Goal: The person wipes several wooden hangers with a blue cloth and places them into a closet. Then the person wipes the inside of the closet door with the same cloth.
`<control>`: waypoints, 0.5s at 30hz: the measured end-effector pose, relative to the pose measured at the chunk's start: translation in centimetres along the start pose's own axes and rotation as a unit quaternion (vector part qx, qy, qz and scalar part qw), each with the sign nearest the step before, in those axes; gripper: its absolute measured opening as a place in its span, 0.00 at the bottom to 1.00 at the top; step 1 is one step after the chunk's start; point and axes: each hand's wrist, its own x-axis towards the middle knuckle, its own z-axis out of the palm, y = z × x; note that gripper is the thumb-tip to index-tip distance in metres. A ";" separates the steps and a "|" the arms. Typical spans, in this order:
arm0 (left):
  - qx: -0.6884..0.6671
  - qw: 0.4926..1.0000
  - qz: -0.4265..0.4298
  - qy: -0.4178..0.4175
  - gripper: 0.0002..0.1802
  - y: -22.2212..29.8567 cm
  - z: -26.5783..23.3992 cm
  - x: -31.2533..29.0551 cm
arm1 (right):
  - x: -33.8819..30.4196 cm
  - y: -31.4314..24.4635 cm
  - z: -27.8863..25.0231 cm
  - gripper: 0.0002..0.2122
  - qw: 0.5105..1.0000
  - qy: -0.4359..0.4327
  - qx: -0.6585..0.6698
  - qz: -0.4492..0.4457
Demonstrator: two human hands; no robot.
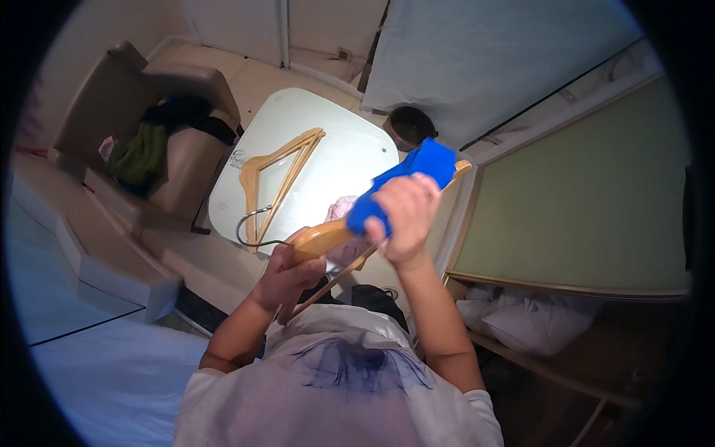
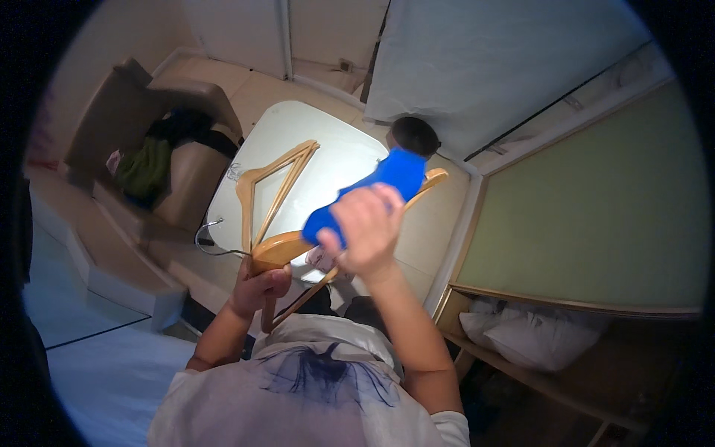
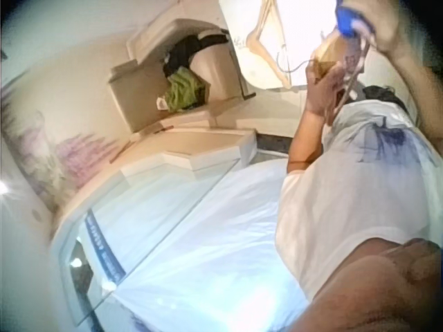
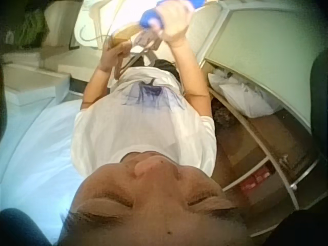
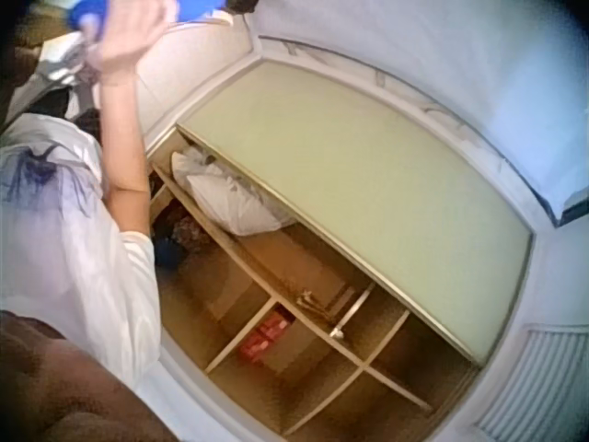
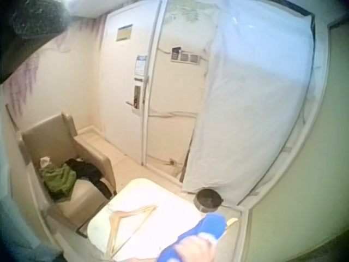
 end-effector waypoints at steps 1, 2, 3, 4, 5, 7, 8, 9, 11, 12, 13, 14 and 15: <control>-0.029 1.000 -0.005 0.002 0.17 -0.2 -0.3 0.0 | -0.2 1.7 -0.1 0.11 0.999 0.025 -0.021 0.017; -0.057 0.998 -0.010 0.005 0.18 -0.3 -0.5 0.0 | -0.2 3.3 -0.4 0.09 0.998 0.037 -0.039 0.034; -0.035 0.999 -0.027 0.027 0.19 -0.3 -0.6 0.0 | -0.6 4.9 -0.7 0.08 0.996 0.055 -0.054 0.052; -0.048 0.998 -0.027 0.023 0.20 -0.4 -0.9 -0.1 | -0.6 6.0 -1.1 0.07 0.991 0.078 -0.075 0.074; -0.060 0.998 -0.026 0.020 0.20 -0.6 -1.2 -0.3 | -1.0 7.0 -1.5 0.06 0.982 0.104 -0.084 0.134; -0.066 0.997 -0.012 0.032 0.19 -0.7 -1.5 -0.4 | -2.3 9.5 -1.9 0.10 0.918 0.194 -0.002 0.346; -0.085 0.996 0.003 0.030 0.19 -0.9 -1.9 -0.4 | -2.9 10.5 -2.3 0.12 0.848 0.237 0.079 0.467; -0.106 0.994 0.018 0.030 0.20 -1.3 -2.3 -0.3 | -2.3 10.2 -2.7 0.17 0.752 0.324 0.220 0.531; -0.103 0.994 0.036 0.025 0.19 -1.7 -2.5 0.2 | -2.4 9.6 -3.5 0.20 0.615 0.337 0.455 0.548; -0.089 0.995 0.042 0.025 0.19 -1.7 -2.1 0.4 | -2.2 8.6 -3.5 0.21 0.559 0.314 0.538 0.547; -0.075 0.996 0.048 0.027 0.18 -1.6 -1.1 0.7 | -1.9 7.3 -3.1 0.22 0.533 0.319 0.547 0.561; -0.061 0.996 0.055 0.028 0.18 -1.6 -0.3 1.0 | -1.6 6.3 -2.8 0.23 0.520 0.310 0.577 0.548; -0.066 0.997 0.038 0.012 0.18 -2.3 0.1 1.4 | -0.9 5.0 -2.7 0.22 0.549 0.289 0.559 0.551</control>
